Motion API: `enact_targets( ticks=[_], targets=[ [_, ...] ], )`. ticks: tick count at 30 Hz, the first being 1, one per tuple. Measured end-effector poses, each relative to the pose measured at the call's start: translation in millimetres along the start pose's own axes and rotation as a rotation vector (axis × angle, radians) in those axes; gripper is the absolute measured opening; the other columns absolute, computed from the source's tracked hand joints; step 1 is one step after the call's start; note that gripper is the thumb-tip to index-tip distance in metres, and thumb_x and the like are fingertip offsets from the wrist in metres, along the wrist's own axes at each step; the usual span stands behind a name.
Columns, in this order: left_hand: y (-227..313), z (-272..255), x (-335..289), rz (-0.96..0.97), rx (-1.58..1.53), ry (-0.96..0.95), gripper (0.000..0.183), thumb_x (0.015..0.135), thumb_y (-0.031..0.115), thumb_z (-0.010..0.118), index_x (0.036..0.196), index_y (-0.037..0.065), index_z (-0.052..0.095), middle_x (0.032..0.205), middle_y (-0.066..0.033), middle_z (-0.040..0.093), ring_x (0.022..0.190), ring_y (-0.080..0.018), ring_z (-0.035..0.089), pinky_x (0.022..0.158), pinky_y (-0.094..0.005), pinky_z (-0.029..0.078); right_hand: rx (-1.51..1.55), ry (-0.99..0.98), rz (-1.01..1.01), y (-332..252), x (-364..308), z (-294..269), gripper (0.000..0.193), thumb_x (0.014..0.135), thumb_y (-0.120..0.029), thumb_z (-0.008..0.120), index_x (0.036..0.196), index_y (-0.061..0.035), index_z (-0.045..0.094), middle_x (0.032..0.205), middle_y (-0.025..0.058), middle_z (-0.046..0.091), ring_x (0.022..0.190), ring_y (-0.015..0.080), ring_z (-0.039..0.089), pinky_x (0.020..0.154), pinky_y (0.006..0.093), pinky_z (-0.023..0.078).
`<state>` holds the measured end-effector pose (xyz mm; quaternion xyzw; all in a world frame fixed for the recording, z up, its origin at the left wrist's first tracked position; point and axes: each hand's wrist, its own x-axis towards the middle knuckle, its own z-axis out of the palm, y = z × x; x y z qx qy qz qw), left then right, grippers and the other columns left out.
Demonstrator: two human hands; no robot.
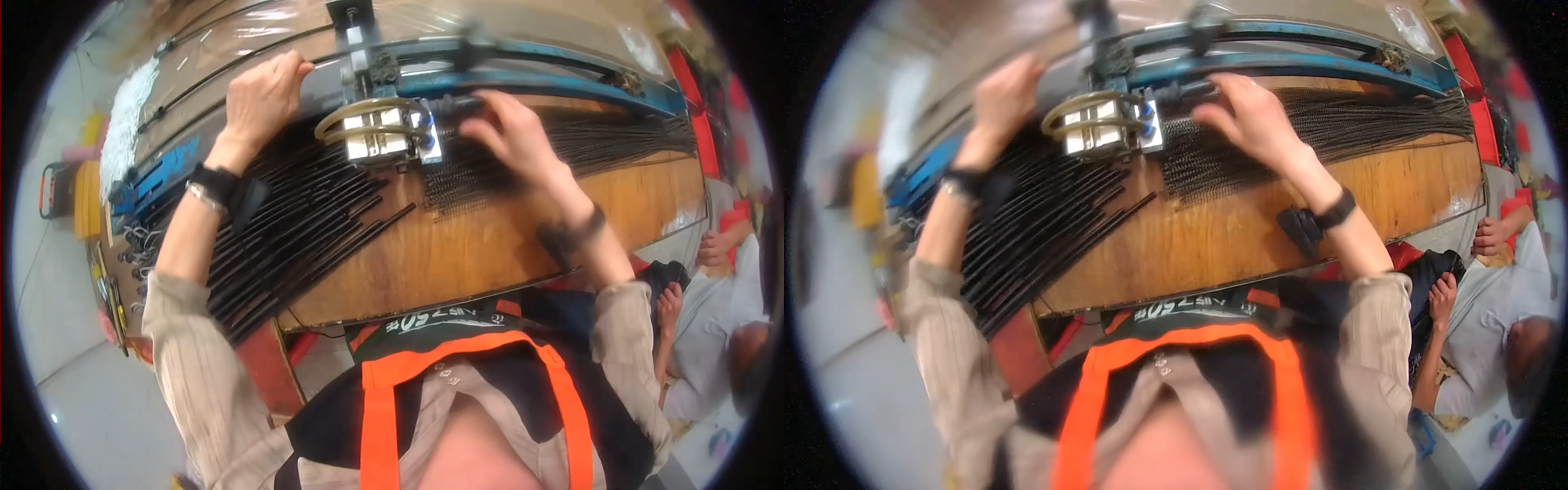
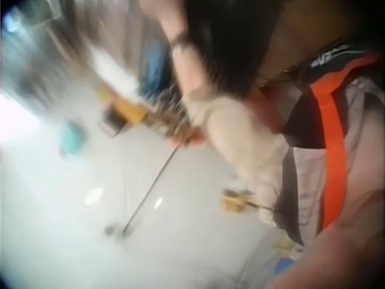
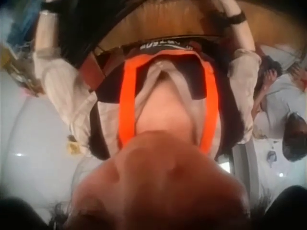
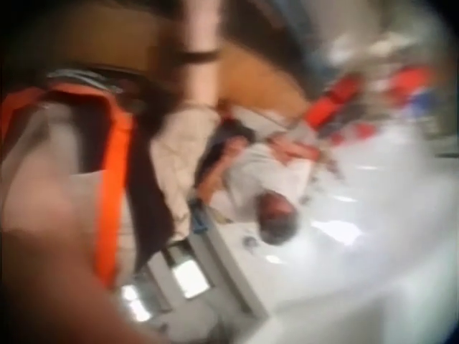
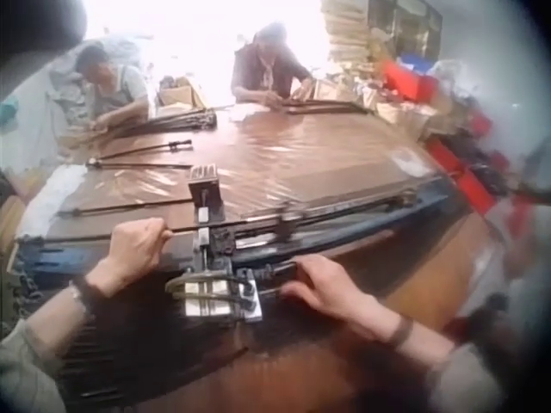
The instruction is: Position and process long metal rods using a manual sliding machine at a workbench.
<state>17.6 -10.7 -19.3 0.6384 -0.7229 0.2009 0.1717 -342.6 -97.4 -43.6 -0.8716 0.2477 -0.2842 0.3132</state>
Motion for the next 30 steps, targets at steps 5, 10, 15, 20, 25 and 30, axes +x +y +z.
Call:
enact_targets(
  ticks=[5, 10, 15, 20, 25, 30],
  targets=[
    [-54, -11, -26, 0.104, 0.187, 0.192, 0.015, 0.090, 0.028, 0.062, 0.094, 0.014, 0.059, 0.079, -0.0047, 0.062, 0.078, -0.0283, 0.063, 0.068, -0.0455, 0.046, -0.363, -0.309, -0.386, -42, -82, 37, 0.033, 0.073, -0.011, 0.070, 0.104, -0.0041, 0.061, 0.082, 0.0100, 0.054, 0.078, 0.0292, 0.054, 0.062, 0.0388, 0.045],
    [65, -61, -98, -0.016, 0.182, -0.018, 0.012, 0.079, 0.028, 0.069, 0.080, 0.019, 0.062, 0.080, -0.0023, 0.056, 0.076, -0.0245, 0.054, 0.068, -0.0419, 0.037, -0.440, -0.451, -0.403, -42, -72, 49, 0.031, 0.073, -0.008, 0.067, 0.103, -0.0033, 0.061, 0.088, 0.0118, 0.056, 0.086, 0.0310, 0.055, 0.067, 0.0404, 0.048],
    [191, -62, -194, -0.408, -0.059, -0.148, 0.020, 0.073, 0.025, 0.076, 0.082, 0.016, 0.060, 0.082, -0.0022, 0.052, 0.082, -0.0228, 0.053, 0.073, -0.0399, 0.038, -0.622, -0.353, -0.468, -49, -73, 43, 0.026, 0.075, -0.010, 0.059, 0.100, -0.0053, 0.058, 0.087, 0.0113, 0.053, 0.085, 0.0269, 0.054, 0.070, 0.0371, 0.048],
    [198, -63, -200, -0.481, -0.034, -0.157, 0.019, 0.076, 0.020, 0.072, 0.087, 0.014, 0.058, 0.081, -0.0043, 0.052, 0.081, -0.0234, 0.053, 0.068, -0.0365, 0.042, -0.783, -0.413, -0.538, -53, -66, 46, 0.033, 0.077, -0.010, 0.060, 0.110, -0.0053, 0.057, 0.087, 0.0083, 0.053, 0.085, 0.0258, 0.055, 0.070, 0.0367, 0.048],
    [197, -58, -209, -0.460, -0.243, -0.224, 0.016, 0.080, 0.015, 0.066, 0.093, 0.011, 0.058, 0.075, -0.0055, 0.053, 0.072, -0.0245, 0.059, 0.056, -0.0367, 0.050, -0.742, -0.603, -0.272, -51, -79, 43, 0.037, 0.079, -0.003, 0.058, 0.116, -0.0023, 0.058, 0.101, 0.0143, 0.062, 0.097, 0.0323, 0.059, 0.081, 0.0421, 0.050],
    [196, -72, -188, -0.442, -0.236, -0.287, 0.015, 0.083, 0.011, 0.062, 0.097, 0.010, 0.059, 0.072, -0.0067, 0.054, 0.065, -0.0264, 0.061, 0.051, -0.0381, 0.052, -0.005, -0.386, 0.017, -60, -61, 37, 0.033, 0.090, -0.009, 0.055, 0.122, -0.0030, 0.060, 0.102, 0.0177, 0.069, 0.096, 0.0335, 0.066, 0.082, 0.0392, 0.052]
  ],
)
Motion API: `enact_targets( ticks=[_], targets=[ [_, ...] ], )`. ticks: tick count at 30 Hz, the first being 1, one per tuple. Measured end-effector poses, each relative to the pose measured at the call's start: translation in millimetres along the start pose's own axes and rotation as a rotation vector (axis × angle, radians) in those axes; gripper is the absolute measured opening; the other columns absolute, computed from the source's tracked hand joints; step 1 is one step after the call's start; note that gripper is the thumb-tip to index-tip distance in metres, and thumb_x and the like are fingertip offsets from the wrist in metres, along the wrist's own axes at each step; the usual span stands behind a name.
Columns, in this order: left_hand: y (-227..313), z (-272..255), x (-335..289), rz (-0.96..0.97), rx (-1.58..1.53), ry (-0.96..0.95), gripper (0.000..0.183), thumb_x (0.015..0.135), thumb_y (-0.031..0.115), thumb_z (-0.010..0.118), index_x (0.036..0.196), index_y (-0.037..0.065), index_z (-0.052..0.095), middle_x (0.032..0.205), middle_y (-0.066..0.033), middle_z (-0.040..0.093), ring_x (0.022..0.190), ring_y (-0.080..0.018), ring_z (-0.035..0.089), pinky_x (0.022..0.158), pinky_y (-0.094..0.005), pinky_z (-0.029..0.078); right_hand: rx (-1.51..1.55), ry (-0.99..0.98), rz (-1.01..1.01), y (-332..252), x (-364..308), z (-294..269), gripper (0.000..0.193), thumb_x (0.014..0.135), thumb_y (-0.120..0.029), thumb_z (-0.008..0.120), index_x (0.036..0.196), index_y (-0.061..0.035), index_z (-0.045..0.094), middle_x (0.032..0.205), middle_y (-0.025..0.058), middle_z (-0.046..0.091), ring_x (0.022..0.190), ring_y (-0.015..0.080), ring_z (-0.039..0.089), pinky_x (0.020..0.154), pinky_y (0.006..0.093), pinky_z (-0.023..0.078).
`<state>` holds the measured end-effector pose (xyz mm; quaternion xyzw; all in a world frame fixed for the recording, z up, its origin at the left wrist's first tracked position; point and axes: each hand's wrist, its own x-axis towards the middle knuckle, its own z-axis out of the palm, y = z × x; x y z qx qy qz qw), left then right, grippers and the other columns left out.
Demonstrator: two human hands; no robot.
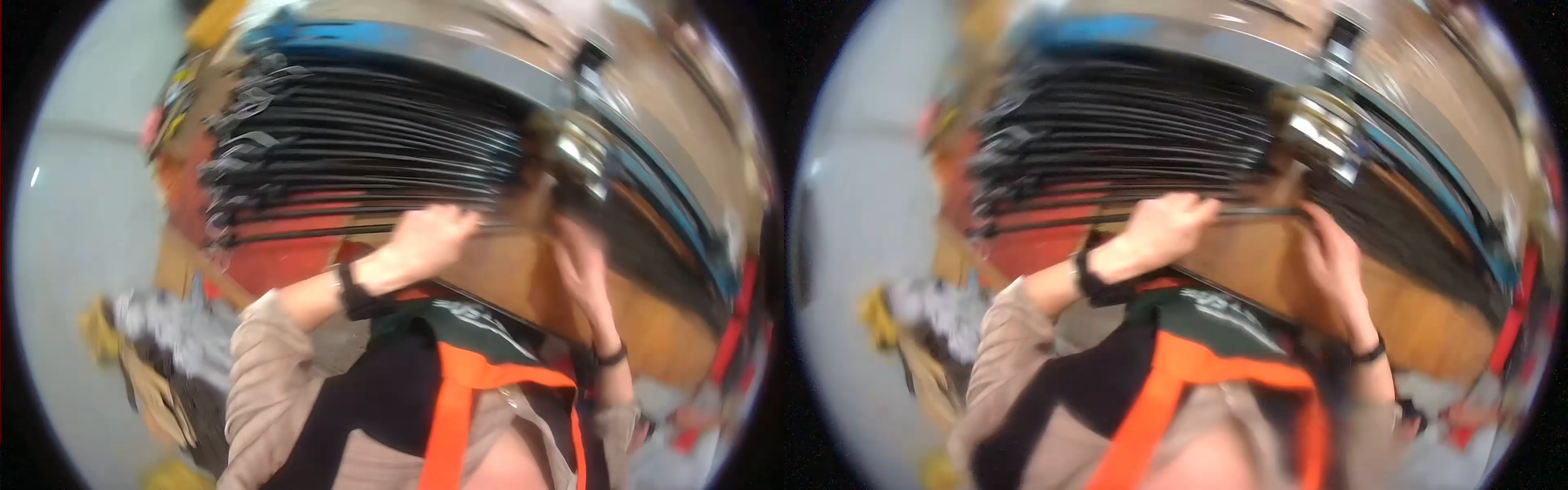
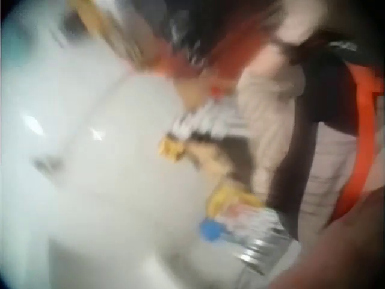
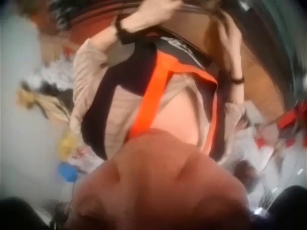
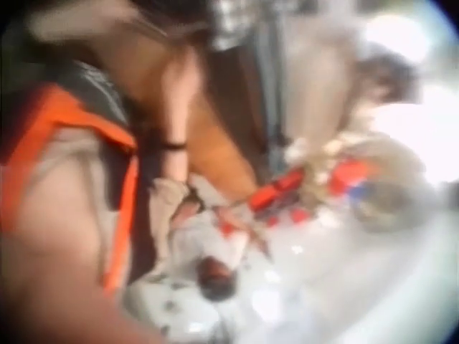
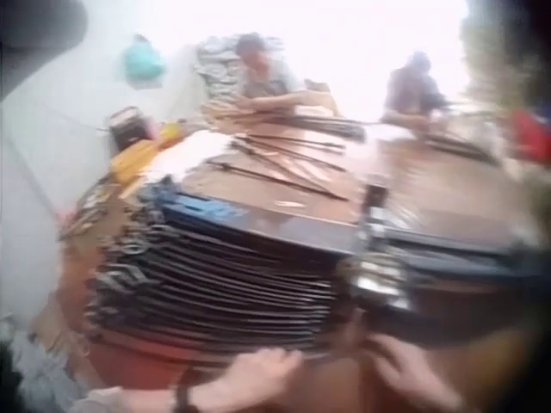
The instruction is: Position and process long metal rods using a manual sliding machine at a workbench.
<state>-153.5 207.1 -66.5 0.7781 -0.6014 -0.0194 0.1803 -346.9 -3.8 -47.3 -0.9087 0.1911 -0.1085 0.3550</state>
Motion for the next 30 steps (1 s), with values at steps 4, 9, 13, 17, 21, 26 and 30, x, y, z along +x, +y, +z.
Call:
enact_targets(
  ticks=[4, 9, 13, 17, 21, 26, 30],
  targets=[
    [8, -27, 5, 0.051, -0.030, 0.006, 0.022, 0.086, 0.014, 0.064, 0.108, 0.011, 0.064, 0.074, -0.0062, 0.057, 0.066, -0.0241, 0.061, 0.054, -0.0363, 0.052, 0.257, 0.058, -0.017, 23, 2, 13, 0.026, 0.093, -0.010, 0.059, 0.116, -0.0057, 0.068, 0.095, 0.0143, 0.069, 0.089, 0.0261, 0.067, 0.077, 0.0340, 0.052],
    [20, -32, 22, 0.128, -0.080, -0.035, 0.029, 0.087, 0.014, 0.068, 0.115, 0.011, 0.066, 0.073, -0.0079, 0.054, 0.065, -0.0259, 0.060, 0.053, -0.0372, 0.049, 0.357, 0.200, 0.087, 22, -18, 6, 0.019, 0.089, -0.016, 0.068, 0.103, -0.0047, 0.072, 0.090, 0.0141, 0.071, 0.084, 0.0271, 0.070, 0.072, 0.0334, 0.055],
    [27, -34, 32, 0.222, -0.065, -0.099, 0.029, 0.086, 0.014, 0.068, 0.115, 0.010, 0.066, 0.071, -0.0098, 0.054, 0.063, -0.0289, 0.059, 0.053, -0.0392, 0.049, 0.318, 0.294, -0.039, 33, -29, 8, 0.015, 0.088, -0.011, 0.066, 0.100, -0.0040, 0.072, 0.079, 0.0131, 0.066, 0.075, 0.0264, 0.066, 0.069, 0.0352, 0.054],
    [22, -48, 37, 0.327, -0.038, -0.168, 0.027, 0.086, 0.010, 0.065, 0.113, 0.008, 0.065, 0.071, -0.0117, 0.054, 0.061, -0.0313, 0.058, 0.053, -0.0407, 0.048, -0.019, 0.202, -0.434, 40, -26, 1, 0.031, 0.082, -0.010, 0.068, 0.111, -0.0028, 0.066, 0.087, 0.0112, 0.067, 0.079, 0.0303, 0.065, 0.071, 0.0386, 0.054],
    [41, -63, 74, 0.406, -0.005, -0.207, 0.028, 0.086, 0.008, 0.064, 0.113, 0.007, 0.064, 0.074, -0.0131, 0.056, 0.064, -0.0325, 0.058, 0.055, -0.0424, 0.048, -0.113, 0.378, -0.611, 39, -19, -12, 0.044, 0.076, -0.013, 0.073, 0.117, -0.0025, 0.062, 0.093, 0.0109, 0.067, 0.082, 0.0316, 0.064, 0.071, 0.0394, 0.054],
    [68, -115, 155, 0.534, 0.122, -0.008, 0.031, 0.086, 0.001, 0.060, 0.117, 0.004, 0.060, 0.081, -0.0144, 0.057, 0.074, -0.0345, 0.059, 0.061, -0.0444, 0.047, -0.394, 0.794, -0.003, 133, -41, -101, 0.046, 0.081, -0.022, 0.075, 0.122, -0.0091, 0.061, 0.078, 0.0103, 0.065, 0.070, 0.0285, 0.065, 0.064, 0.0369, 0.055],
    [86, -108, 211, 0.647, 0.165, -0.042, 0.030, 0.087, 0.000, 0.059, 0.117, 0.004, 0.059, 0.082, -0.0146, 0.056, 0.076, -0.0348, 0.058, 0.064, -0.0444, 0.048, -0.271, 0.753, -0.195, 120, -33, -137, 0.039, 0.086, -0.028, 0.072, 0.121, -0.0115, 0.063, 0.077, 0.0111, 0.067, 0.069, 0.0268, 0.068, 0.061, 0.0360, 0.056]
  ],
)
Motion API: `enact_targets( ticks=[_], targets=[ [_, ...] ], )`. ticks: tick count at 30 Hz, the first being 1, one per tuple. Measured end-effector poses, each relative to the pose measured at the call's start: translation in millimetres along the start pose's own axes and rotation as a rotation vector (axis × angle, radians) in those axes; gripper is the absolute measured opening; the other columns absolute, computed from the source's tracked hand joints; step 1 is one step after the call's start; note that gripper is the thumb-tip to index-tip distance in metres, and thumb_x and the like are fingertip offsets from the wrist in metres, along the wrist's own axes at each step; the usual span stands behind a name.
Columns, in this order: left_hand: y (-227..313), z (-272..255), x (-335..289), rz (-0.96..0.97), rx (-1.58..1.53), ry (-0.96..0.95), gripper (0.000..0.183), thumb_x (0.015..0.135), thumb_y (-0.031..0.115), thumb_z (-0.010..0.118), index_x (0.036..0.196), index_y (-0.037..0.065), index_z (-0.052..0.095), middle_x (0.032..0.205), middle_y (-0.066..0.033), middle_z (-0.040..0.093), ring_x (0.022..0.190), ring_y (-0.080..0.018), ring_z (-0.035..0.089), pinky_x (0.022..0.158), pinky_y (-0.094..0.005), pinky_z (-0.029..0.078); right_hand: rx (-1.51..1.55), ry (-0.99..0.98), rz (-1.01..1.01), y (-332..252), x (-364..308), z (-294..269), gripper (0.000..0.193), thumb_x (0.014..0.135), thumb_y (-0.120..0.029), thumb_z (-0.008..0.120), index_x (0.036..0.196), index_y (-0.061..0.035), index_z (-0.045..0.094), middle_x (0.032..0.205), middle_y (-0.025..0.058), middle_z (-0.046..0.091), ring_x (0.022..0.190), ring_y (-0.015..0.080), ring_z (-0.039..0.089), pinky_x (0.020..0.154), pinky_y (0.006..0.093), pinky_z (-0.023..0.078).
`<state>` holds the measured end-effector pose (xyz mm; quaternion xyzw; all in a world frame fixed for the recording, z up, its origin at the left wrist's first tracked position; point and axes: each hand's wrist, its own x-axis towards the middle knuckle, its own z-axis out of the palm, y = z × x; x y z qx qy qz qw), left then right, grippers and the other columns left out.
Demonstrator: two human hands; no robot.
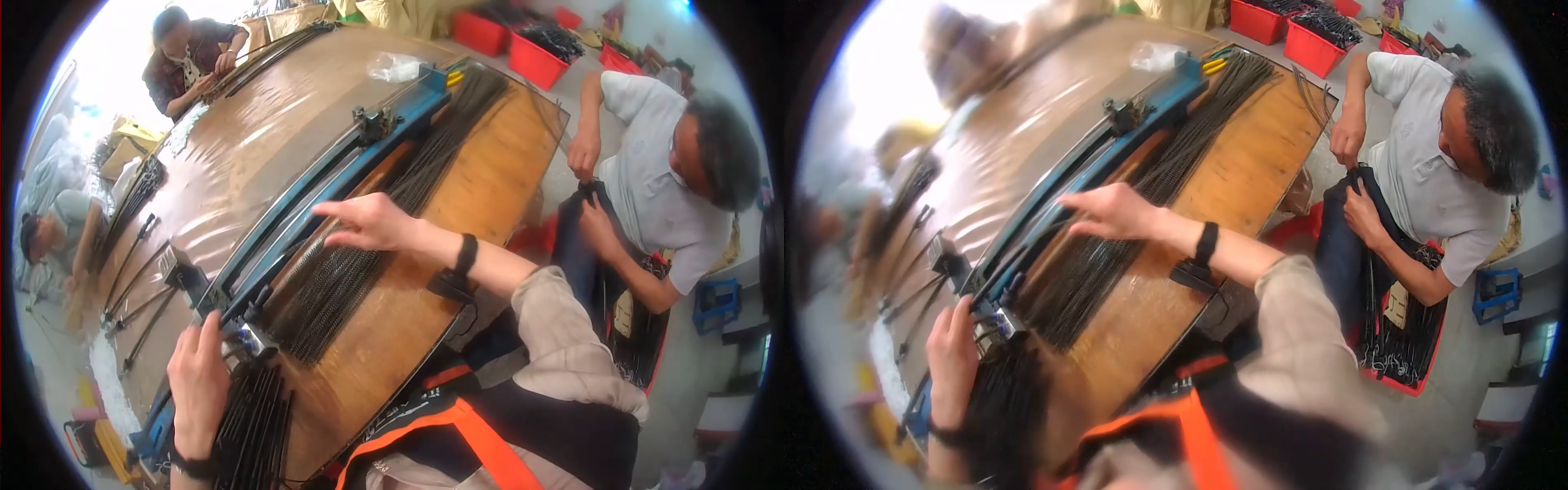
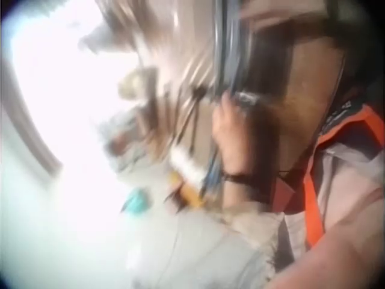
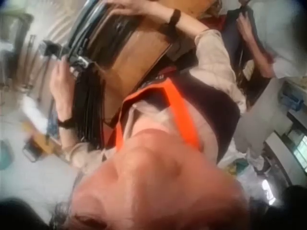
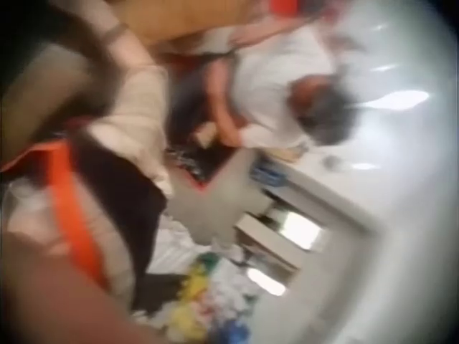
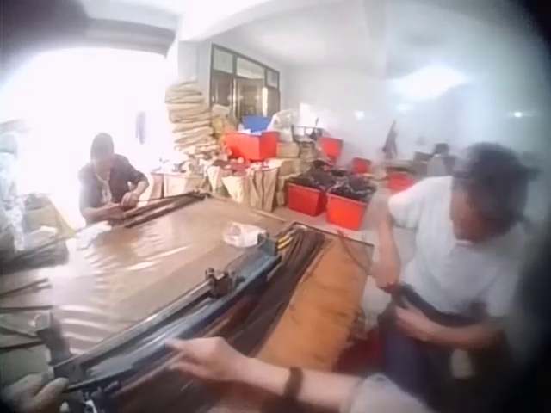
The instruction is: Position and process long metal rods using a manual sliding machine at a workbench.
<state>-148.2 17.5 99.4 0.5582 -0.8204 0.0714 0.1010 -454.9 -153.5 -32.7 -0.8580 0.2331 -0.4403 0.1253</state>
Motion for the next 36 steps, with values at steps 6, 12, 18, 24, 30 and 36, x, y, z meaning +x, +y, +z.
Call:
enact_targets(
  ticks=[6, 12, 18, 24, 30, 36],
  targets=[
    [-11, 28, 54, 0.067, -0.008, 0.005, 0.030, 0.086, 0.002, 0.061, 0.116, 0.007, 0.060, 0.079, -0.0135, 0.055, 0.075, -0.0338, 0.057, 0.064, -0.0440, 0.048, -0.182, 0.092, 0.151, 64, 0, -1, 0.035, 0.087, -0.027, 0.070, 0.118, -0.0114, 0.064, 0.076, 0.0114, 0.067, 0.066, 0.0256, 0.067, 0.058, 0.0354, 0.055],
    [-17, 24, 50, 0.035, 0.031, 0.037, 0.029, 0.084, 0.003, 0.063, 0.113, 0.008, 0.063, 0.075, -0.0113, 0.053, 0.072, -0.0318, 0.057, 0.063, -0.0429, 0.047, -0.346, 0.162, 0.205, 73, -16, 1, 0.040, 0.087, -0.025, 0.070, 0.124, -0.0121, 0.061, 0.071, 0.0087, 0.064, 0.059, 0.0253, 0.063, 0.055, 0.0349, 0.054],
    [-22, 21, 28, 0.116, 0.023, 0.017, 0.033, 0.083, 0.003, 0.064, 0.115, 0.008, 0.064, 0.074, -0.0109, 0.052, 0.070, -0.0306, 0.055, 0.062, -0.0423, 0.046, 0.000, 0.206, -0.082, -25, 32, 23, 0.040, 0.086, -0.026, 0.072, 0.123, -0.0138, 0.065, 0.068, 0.0050, 0.061, 0.058, 0.0203, 0.059, 0.052, 0.0327, 0.051],
    [-16, 11, -2, 0.052, 0.041, 0.085, 0.038, 0.081, 0.001, 0.067, 0.118, 0.008, 0.065, 0.073, -0.0119, 0.050, 0.070, -0.0292, 0.054, 0.063, -0.0418, 0.045, 0.060, 0.153, -0.130, -51, 27, 41, 0.041, 0.083, -0.029, 0.075, 0.120, -0.0124, 0.068, 0.065, 0.0028, 0.058, 0.055, 0.0168, 0.056, 0.049, 0.0310, 0.047],
    [-34, 9, -39, -0.073, 0.076, 0.106, 0.036, 0.083, 0.000, 0.066, 0.118, 0.008, 0.064, 0.076, -0.0127, 0.051, 0.071, -0.0300, 0.053, 0.064, -0.0414, 0.045, 0.066, 0.192, -0.177, -70, 30, 59, 0.040, 0.084, -0.027, 0.073, 0.121, -0.0123, 0.067, 0.067, 0.0032, 0.058, 0.058, 0.0168, 0.056, 0.049, 0.0315, 0.045],
    [-92, -19, -96, -0.188, 0.175, 0.366, 0.027, 0.091, 0.003, 0.061, 0.118, 0.005, 0.063, 0.089, -0.0171, 0.060, 0.077, -0.0325, 0.056, 0.069, -0.0405, 0.047, -0.188, 0.221, -0.127, -26, 35, 43, 0.018, 0.089, -0.014, 0.068, 0.107, -0.0095, 0.070, 0.071, 0.0070, 0.062, 0.068, 0.0224, 0.061, 0.059, 0.0321, 0.050]
  ],
)
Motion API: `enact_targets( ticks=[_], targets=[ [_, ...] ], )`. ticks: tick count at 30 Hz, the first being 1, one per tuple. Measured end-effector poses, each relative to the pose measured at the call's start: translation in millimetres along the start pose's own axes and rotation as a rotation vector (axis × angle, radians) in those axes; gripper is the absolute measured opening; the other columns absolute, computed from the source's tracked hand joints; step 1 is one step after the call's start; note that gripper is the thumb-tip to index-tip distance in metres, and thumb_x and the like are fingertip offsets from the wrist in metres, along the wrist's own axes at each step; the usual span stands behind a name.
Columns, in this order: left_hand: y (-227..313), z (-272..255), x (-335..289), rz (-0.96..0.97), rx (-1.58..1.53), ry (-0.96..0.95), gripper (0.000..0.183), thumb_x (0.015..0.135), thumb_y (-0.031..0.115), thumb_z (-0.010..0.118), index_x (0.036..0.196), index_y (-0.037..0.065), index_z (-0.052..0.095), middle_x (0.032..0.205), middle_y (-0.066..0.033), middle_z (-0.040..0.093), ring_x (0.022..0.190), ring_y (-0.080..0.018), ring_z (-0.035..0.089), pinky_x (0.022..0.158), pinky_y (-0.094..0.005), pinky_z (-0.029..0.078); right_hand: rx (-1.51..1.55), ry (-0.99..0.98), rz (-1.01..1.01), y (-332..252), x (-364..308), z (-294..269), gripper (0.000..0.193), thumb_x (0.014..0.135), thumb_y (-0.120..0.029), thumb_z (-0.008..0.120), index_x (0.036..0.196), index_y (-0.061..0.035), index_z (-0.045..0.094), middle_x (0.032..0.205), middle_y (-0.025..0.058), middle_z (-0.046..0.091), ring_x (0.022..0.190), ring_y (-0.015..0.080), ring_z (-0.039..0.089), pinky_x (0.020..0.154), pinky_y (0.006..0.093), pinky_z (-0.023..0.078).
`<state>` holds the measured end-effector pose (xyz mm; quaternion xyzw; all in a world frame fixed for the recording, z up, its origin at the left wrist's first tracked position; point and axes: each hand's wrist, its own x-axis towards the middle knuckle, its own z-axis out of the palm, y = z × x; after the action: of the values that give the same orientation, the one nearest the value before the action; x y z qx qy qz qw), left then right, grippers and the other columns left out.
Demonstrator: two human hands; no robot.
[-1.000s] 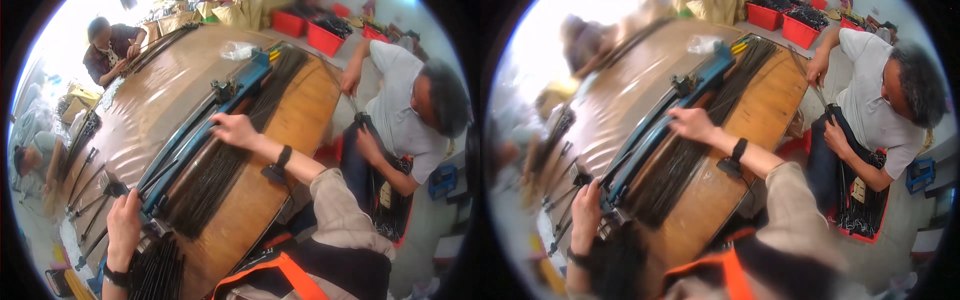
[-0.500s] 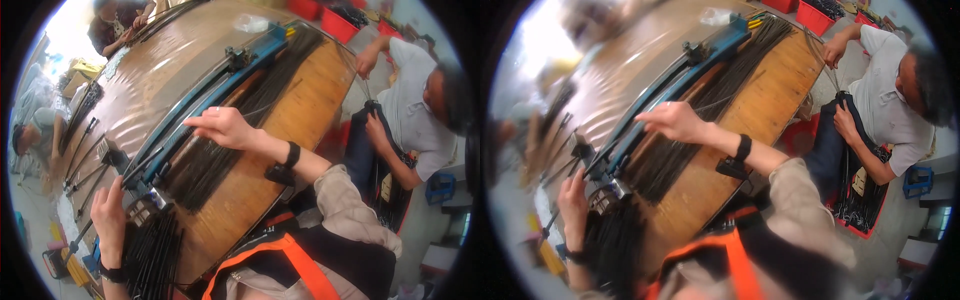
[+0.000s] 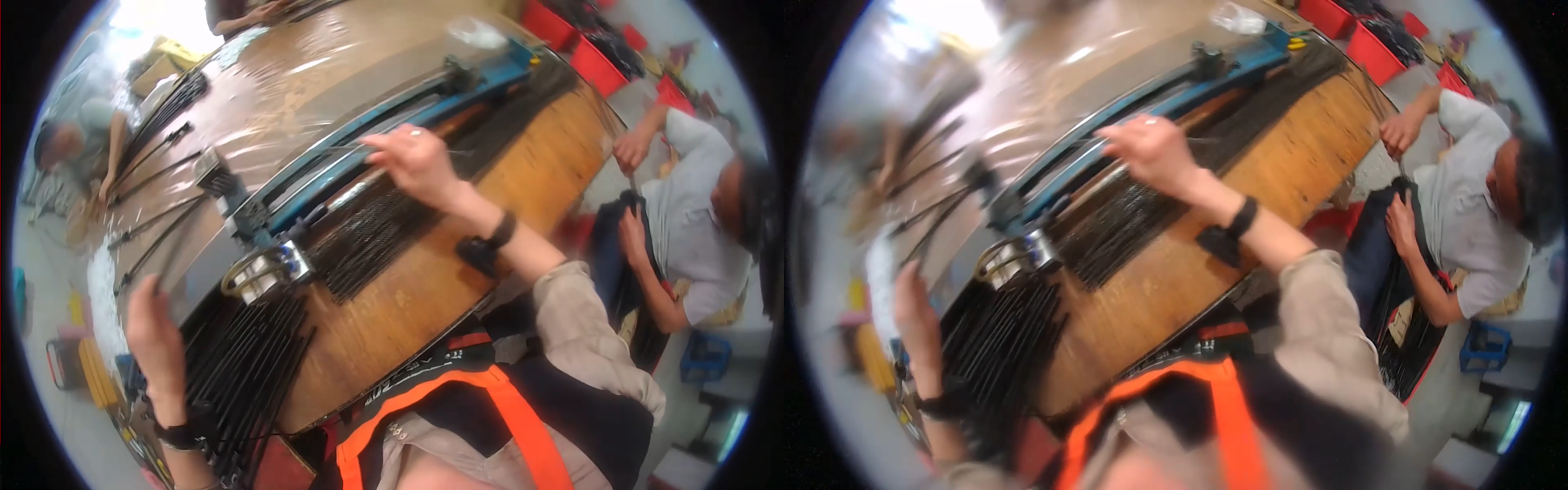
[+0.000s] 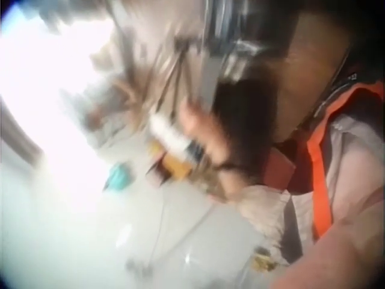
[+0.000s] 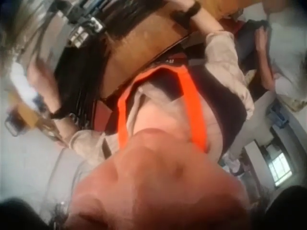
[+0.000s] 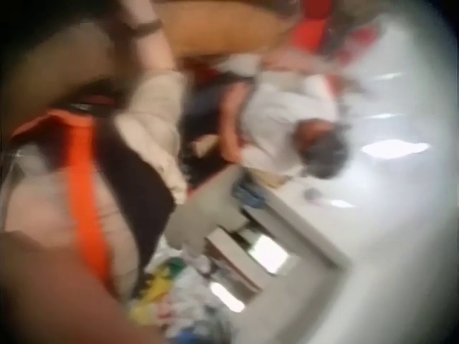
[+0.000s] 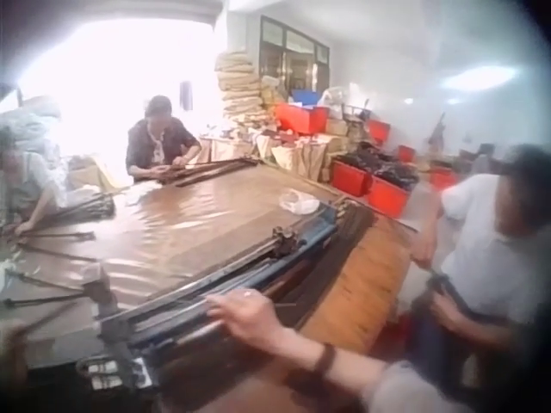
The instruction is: Position and process long metal rods using a manual sliding machine at a workbench.
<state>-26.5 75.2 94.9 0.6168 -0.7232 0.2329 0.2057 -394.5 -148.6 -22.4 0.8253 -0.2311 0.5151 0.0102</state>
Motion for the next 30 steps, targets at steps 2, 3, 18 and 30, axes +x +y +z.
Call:
enact_targets(
  ticks=[2, 3, 18, 30],
  targets=[
    [-32, -22, -11, -0.182, 0.031, -0.006, 0.023, 0.093, 0.005, 0.060, 0.116, 0.002, 0.062, 0.090, -0.0184, 0.061, 0.077, -0.0329, 0.057, 0.069, -0.0397, 0.047, 0.039, -0.097, 0.136, 11, -14, 9, 0.015, 0.089, -0.009, 0.067, 0.103, -0.0058, 0.069, 0.078, 0.0109, 0.066, 0.072, 0.0241, 0.064, 0.064, 0.0323, 0.051],
    [-43, -31, -14, -0.332, 0.035, -0.004, 0.020, 0.095, 0.007, 0.058, 0.114, -0.001, 0.062, 0.092, -0.0198, 0.062, 0.076, -0.0333, 0.057, 0.070, -0.0388, 0.047, 0.072, -0.103, 0.114, 8, -11, 24, 0.015, 0.089, -0.009, 0.067, 0.103, -0.0058, 0.069, 0.078, 0.0109, 0.066, 0.072, 0.0241, 0.064, 0.064, 0.0323, 0.051],
    [-35, -85, -99, -0.708, -0.058, -0.028, 0.022, 0.097, 0.010, 0.059, 0.113, -0.004, 0.063, 0.089, -0.0173, 0.067, 0.075, -0.0213, 0.061, 0.071, -0.0314, 0.049, 0.599, -0.400, -0.096, -104, 108, 165, 0.011, 0.086, -0.019, 0.072, 0.089, -0.0088, 0.072, 0.084, 0.0047, 0.071, 0.069, 0.0199, 0.064, 0.071, 0.0324, 0.048],
    [-63, -44, -101, -0.559, -0.075, -0.048, 0.020, 0.094, 0.009, 0.062, 0.111, -0.001, 0.064, 0.091, -0.0187, 0.067, 0.077, -0.0326, 0.063, 0.070, -0.0346, 0.050, 0.212, -0.473, -0.150, -38, 89, 137, 0.016, 0.078, 0.000, 0.063, 0.089, -0.0118, 0.065, 0.085, 0.0058, 0.069, 0.086, 0.0282, 0.066, 0.088, 0.0367, 0.042]
  ],
)
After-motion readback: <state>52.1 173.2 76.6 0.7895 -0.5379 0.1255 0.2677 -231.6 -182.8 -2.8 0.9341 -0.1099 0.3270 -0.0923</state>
